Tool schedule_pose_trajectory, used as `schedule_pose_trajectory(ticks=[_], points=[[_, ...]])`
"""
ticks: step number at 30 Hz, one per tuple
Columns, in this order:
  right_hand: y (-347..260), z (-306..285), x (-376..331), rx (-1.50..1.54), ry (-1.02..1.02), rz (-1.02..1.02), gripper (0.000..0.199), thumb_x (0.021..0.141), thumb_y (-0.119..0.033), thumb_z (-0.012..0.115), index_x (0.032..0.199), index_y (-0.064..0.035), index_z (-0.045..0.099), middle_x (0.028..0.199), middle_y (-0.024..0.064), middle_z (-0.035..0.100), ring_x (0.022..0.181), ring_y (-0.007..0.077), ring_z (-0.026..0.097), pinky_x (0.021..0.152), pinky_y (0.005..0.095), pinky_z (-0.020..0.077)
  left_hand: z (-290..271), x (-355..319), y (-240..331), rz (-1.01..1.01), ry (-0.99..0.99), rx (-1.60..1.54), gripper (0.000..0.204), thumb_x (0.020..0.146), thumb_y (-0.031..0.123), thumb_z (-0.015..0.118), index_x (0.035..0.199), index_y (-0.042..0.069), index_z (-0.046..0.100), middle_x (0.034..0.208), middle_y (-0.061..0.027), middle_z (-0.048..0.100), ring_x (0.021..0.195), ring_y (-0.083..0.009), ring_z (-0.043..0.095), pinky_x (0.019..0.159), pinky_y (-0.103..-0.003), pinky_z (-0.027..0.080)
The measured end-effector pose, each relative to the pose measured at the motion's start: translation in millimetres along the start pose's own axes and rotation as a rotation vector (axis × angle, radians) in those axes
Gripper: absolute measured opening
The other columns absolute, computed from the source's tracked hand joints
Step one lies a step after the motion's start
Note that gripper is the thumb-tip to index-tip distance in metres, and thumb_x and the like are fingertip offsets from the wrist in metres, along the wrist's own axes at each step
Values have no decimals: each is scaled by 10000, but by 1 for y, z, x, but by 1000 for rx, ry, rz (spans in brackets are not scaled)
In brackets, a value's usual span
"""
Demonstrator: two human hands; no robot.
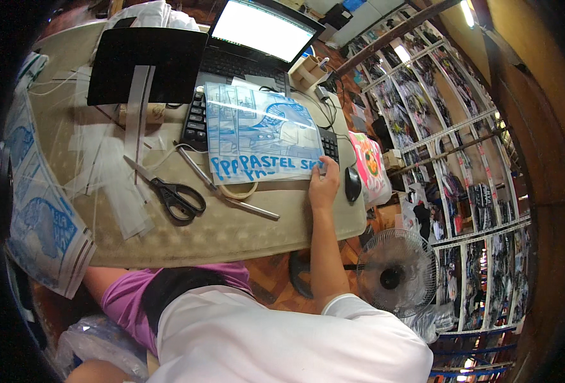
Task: The person uses scissors to cut printed plastic sheets on a table. They repeatedly trim edges and separate pieces, then stack the cut sheets. The workspace includes a laptop, calculator, and other office items.
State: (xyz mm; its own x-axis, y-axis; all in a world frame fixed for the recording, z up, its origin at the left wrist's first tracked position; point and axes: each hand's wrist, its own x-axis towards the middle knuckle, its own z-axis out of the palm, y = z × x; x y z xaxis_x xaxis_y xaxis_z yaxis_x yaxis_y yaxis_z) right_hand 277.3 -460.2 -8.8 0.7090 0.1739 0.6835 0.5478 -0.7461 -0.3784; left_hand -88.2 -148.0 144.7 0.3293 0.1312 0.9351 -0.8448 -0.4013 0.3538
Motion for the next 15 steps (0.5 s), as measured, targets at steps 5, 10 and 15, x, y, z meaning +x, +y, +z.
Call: schedule_pose_trajectory(ticks=[5,10,15], points=[[0,4,-4,177,32,104,159,772,57,594,916,-9,581,1065,106,573,856,181,575,713,278,478,3,-2,-4,-7,17,7,294,779,391,644,956,159,609,793,53,632,784,-112,582,704,-285,403],[0,3,-10,332,119,105,119,772,80,585,844,-14,572,1045,78,559,839,127,552,694,226,461,6,-3,-8,-17,31,10,290,780,387,644,953,157,608,795,51,630,785,-114,582,705,-286,404],[6,5,-13,345,180,48,166,791,111,590,827,-40,532,950,28,543,726,53,490,650,181,411,7,-4,-13,-21,37,16,287,781,382,644,951,154,606,797,48,628,786,-116,581,706,-287,405]])
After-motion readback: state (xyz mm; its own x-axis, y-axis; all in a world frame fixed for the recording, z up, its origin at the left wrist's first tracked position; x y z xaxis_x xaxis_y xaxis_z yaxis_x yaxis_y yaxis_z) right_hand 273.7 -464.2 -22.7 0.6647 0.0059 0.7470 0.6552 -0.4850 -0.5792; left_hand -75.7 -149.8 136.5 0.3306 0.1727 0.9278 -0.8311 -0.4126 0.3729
